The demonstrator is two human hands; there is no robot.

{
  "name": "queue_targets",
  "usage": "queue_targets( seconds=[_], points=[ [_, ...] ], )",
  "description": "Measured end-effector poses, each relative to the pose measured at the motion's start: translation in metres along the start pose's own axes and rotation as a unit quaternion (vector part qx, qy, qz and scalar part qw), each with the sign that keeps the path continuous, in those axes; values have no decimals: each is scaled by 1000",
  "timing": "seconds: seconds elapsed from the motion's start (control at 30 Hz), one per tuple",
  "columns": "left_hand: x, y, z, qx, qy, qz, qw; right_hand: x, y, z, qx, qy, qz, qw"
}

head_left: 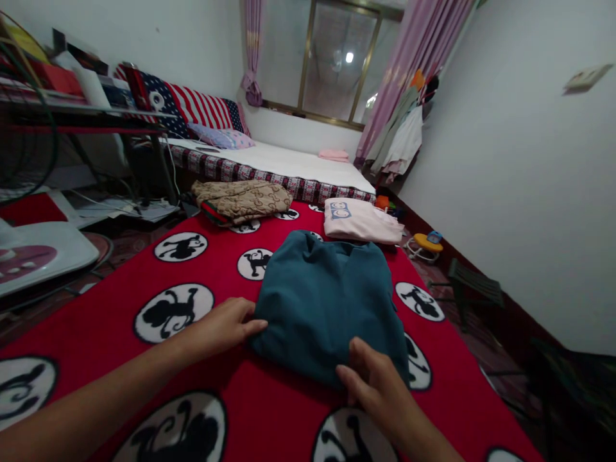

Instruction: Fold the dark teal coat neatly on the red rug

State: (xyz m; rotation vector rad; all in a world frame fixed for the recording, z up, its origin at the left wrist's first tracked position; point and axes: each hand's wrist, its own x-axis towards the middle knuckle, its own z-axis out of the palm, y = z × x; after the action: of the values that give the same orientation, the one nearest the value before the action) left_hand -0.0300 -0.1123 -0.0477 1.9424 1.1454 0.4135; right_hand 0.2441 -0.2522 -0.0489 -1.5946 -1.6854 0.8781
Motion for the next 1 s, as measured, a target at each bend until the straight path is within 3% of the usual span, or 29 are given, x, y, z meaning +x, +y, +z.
queue_targets(
  seconds=[0.07, 0.17, 0.2, 0.27, 0.37, 0.47, 0.57, 0.67, 0.77, 0.83, 0.9, 1.0],
  points=[
    [3, 8, -10, 84, 84, 23, 993, 5, -2, 0, -1, 22, -4, 1000],
    [12, 38, -20, 132, 212, 85, 965, 15, -14, 0, -75, 66, -54, 993],
    [16, 49, -19, 131, 211, 99, 964, 18, -18, 2, -113, 73, -81, 988],
    [25, 69, -8, 107, 158, 105, 976, 22, -22, 10, -192, 80, -139, 968],
    [40, 82, 19, 95, 102, 84, 987, 24, -24, 29, -306, 79, -197, 928],
    [53, 77, 40, 149, 128, 55, 979, 23, -25, 43, -380, 53, -197, 902],
    [62, 66, 44, 130, 121, 41, 983, 18, -27, 44, -388, 41, -196, 899],
    [64, 54, 40, -124, 83, 15, 989, 9, -21, 39, -375, 51, -219, 899],
    [61, 43, 38, -426, 43, -35, 903, 0, -8, 39, -368, 72, -268, 887],
    [59, 37, 37, -491, 49, -62, 867, -4, -3, 41, -380, 72, -300, 872],
    [59, 33, 35, -445, 99, -64, 888, -3, -7, 40, -391, 59, -312, 864],
    [61, 33, 27, -185, 245, 49, 951, 6, -26, 29, -378, 34, -284, 881]
  ],
)
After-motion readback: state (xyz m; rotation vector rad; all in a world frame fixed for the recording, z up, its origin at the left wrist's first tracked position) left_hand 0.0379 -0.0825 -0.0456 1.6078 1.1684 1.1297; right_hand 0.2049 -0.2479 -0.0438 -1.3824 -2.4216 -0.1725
